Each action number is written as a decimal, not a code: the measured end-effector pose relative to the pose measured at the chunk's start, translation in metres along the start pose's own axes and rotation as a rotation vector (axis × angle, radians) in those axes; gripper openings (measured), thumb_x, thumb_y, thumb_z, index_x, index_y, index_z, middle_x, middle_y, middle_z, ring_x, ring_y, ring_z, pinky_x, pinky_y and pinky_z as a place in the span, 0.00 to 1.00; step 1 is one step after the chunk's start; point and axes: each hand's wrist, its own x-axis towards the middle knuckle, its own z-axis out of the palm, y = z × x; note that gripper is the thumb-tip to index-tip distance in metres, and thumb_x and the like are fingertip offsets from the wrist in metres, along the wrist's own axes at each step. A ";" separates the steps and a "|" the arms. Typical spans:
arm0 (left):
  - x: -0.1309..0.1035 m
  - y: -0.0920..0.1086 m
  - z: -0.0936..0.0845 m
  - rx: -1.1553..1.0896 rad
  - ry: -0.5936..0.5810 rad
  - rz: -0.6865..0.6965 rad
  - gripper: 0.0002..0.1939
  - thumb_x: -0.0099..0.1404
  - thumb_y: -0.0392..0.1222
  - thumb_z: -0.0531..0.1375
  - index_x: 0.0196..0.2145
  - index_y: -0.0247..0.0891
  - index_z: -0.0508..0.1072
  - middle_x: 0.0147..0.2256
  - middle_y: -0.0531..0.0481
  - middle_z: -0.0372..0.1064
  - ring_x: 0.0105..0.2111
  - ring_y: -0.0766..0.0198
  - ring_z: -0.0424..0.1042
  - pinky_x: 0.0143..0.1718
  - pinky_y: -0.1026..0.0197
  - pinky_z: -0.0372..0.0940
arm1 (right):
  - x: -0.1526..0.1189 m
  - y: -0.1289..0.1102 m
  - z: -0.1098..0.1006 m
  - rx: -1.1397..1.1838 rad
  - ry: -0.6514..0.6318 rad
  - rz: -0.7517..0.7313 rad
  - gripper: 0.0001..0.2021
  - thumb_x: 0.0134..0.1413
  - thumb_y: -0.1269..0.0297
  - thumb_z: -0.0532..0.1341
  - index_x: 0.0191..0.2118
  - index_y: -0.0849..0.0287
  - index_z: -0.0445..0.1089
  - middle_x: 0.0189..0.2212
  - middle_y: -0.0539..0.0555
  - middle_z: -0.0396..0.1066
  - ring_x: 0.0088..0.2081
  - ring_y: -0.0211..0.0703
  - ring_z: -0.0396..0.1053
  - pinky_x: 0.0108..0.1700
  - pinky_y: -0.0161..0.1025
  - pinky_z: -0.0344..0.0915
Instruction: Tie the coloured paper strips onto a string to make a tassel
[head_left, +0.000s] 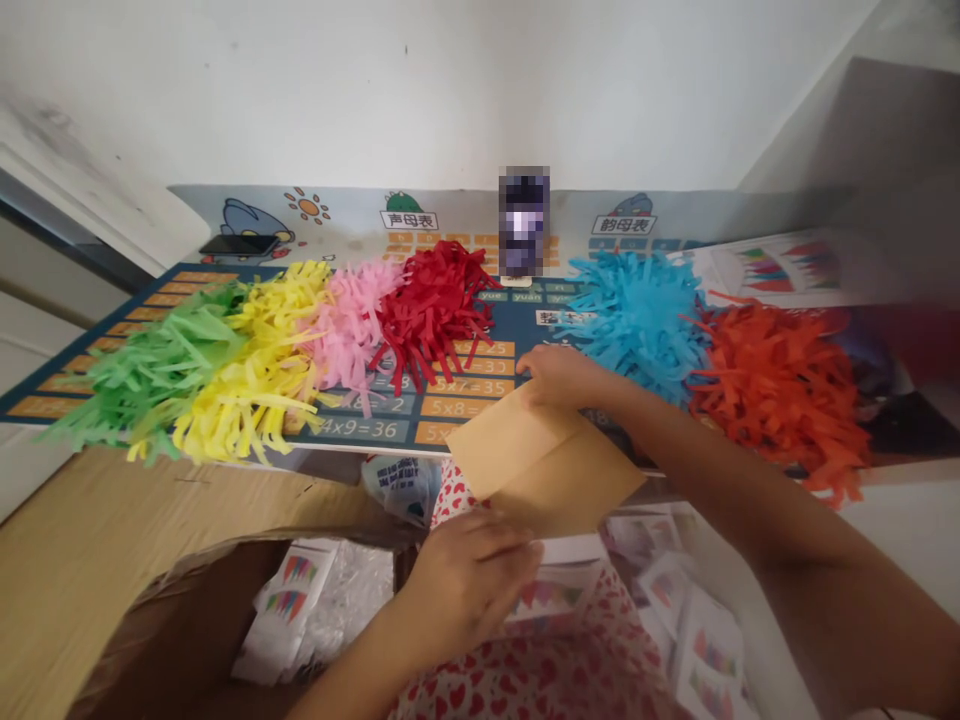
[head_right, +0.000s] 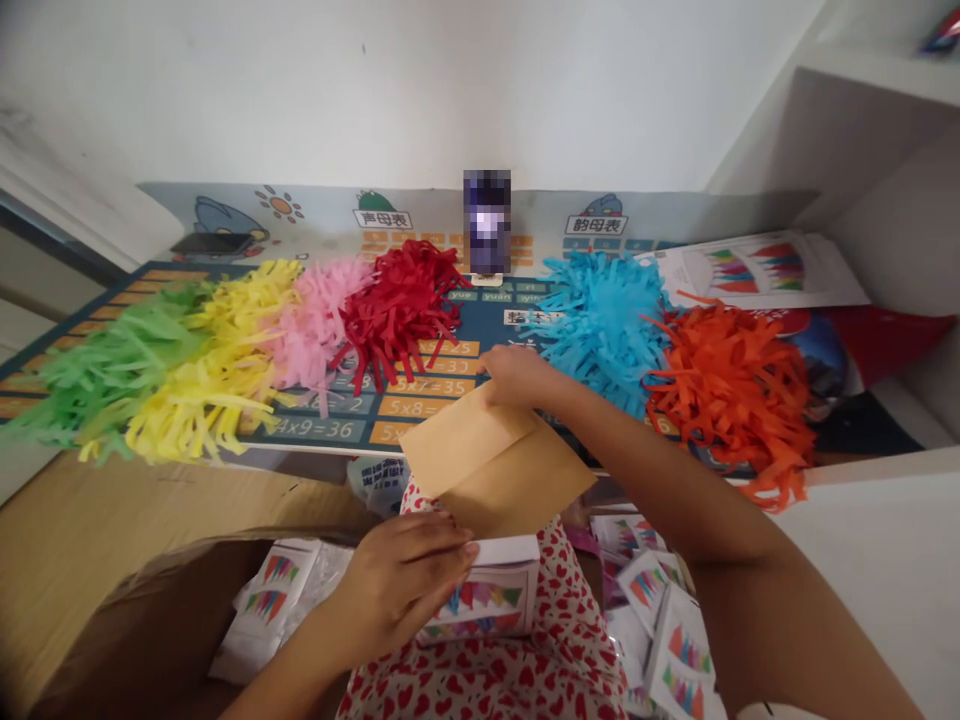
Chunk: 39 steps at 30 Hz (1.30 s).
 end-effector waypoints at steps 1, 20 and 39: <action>-0.001 0.001 -0.001 0.014 -0.001 0.006 0.11 0.68 0.36 0.57 0.46 0.34 0.75 0.40 0.44 0.79 0.40 0.61 0.77 0.44 0.57 0.72 | 0.001 0.000 0.000 0.018 -0.012 0.005 0.20 0.44 0.61 0.67 0.47 0.59 0.74 0.45 0.60 0.73 0.44 0.52 0.70 0.43 0.40 0.63; -0.002 0.017 -0.007 -0.003 -0.032 -0.007 0.11 0.67 0.36 0.59 0.47 0.40 0.75 0.41 0.47 0.79 0.40 0.63 0.77 0.44 0.57 0.67 | -0.142 -0.023 0.025 0.602 -0.047 -0.156 0.10 0.56 0.60 0.59 0.38 0.60 0.73 0.34 0.52 0.76 0.34 0.41 0.71 0.36 0.36 0.61; -0.001 0.035 -0.008 0.006 0.000 0.024 0.09 0.67 0.36 0.60 0.45 0.38 0.75 0.39 0.46 0.79 0.39 0.61 0.77 0.40 0.57 0.69 | -0.124 -0.071 -0.004 0.146 -0.037 -0.454 0.11 0.61 0.68 0.57 0.34 0.55 0.77 0.33 0.48 0.78 0.37 0.40 0.72 0.42 0.39 0.55</action>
